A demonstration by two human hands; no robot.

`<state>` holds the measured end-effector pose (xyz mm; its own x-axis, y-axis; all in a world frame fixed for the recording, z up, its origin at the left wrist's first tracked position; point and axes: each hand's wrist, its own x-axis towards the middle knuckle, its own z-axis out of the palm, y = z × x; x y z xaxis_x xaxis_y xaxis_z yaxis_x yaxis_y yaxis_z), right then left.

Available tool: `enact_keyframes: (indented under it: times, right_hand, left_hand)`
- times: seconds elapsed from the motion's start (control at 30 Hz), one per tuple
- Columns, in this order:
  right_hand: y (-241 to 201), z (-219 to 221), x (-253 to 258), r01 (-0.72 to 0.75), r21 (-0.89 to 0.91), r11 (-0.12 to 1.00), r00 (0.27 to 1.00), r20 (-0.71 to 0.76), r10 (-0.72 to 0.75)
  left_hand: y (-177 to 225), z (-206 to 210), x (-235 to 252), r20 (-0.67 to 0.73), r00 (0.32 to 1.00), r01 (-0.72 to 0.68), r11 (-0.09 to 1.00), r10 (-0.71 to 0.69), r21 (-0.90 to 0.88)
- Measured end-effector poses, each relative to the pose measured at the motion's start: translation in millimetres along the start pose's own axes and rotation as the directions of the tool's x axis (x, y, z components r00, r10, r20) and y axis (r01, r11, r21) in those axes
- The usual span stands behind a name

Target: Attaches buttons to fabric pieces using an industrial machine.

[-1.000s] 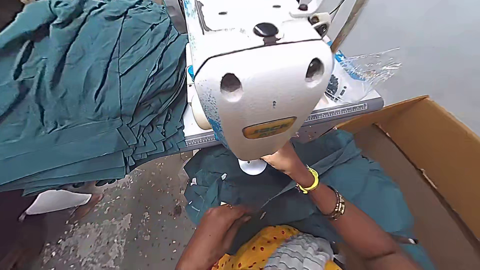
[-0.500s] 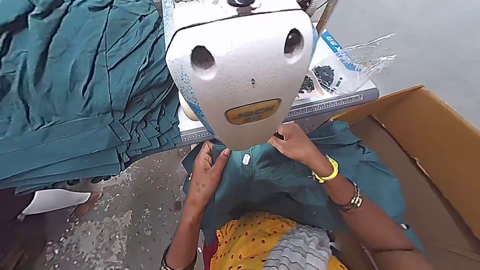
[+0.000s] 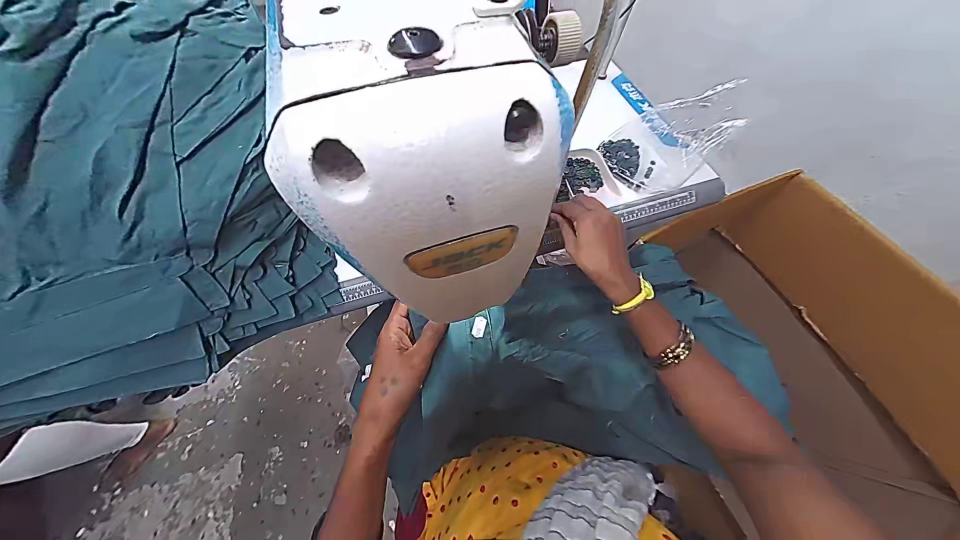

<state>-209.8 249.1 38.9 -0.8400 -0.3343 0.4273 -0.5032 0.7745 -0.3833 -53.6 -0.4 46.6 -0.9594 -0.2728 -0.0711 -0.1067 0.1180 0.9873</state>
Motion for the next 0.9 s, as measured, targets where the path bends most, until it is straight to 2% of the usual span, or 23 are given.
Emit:
enact_keyframes:
  times: [0.2,0.43,0.6,0.67,0.73,0.77,0.83,0.87,0.9]
  right_hand:
    - [8,19,11,0.129,-0.151,0.98,0.991,-0.009,-0.132]
    - [20,17,9,0.186,-0.042,0.982,0.978,-0.092,-0.189]
    - [16,4,2,0.019,0.244,0.97,0.996,-0.089,0.003]
    - [8,-6,0,-0.109,0.393,0.913,0.994,0.022,0.11]
    - [-4,-15,2,-0.169,0.472,0.865,0.985,0.104,0.136]
    - [-14,-18,3,-0.121,0.46,0.88,0.993,0.073,0.098]
    - [-35,-19,2,0.135,0.287,0.948,0.989,-0.1,-0.111]
    - [-45,-17,-1,0.299,0.173,0.938,0.944,-0.199,-0.265]
    - [-54,-13,-8,0.454,0.076,0.888,0.868,-0.264,-0.421]
  left_hand:
    - [-2,3,-1,-0.021,1.0,0.01,0.998,-0.009,0.07]
    - [-6,6,-2,-0.047,0.998,-0.032,0.998,0.034,0.046]
    - [-3,7,-1,-0.045,0.999,-0.003,1.0,0.004,0.027]
    - [-1,9,0,-0.061,0.998,0.022,1.0,-0.021,0.016]
    - [-4,9,0,-0.091,0.996,0.0,0.999,0.004,0.054]
    - [-7,9,-1,-0.107,0.991,-0.065,0.989,0.079,0.134]
    - [-11,7,-16,-0.053,0.928,-0.329,0.875,0.37,0.354]
    - [-10,5,-26,0.052,0.867,-0.477,0.795,0.496,0.375]
    - [-7,4,-35,0.16,0.809,-0.583,0.737,0.566,0.342]
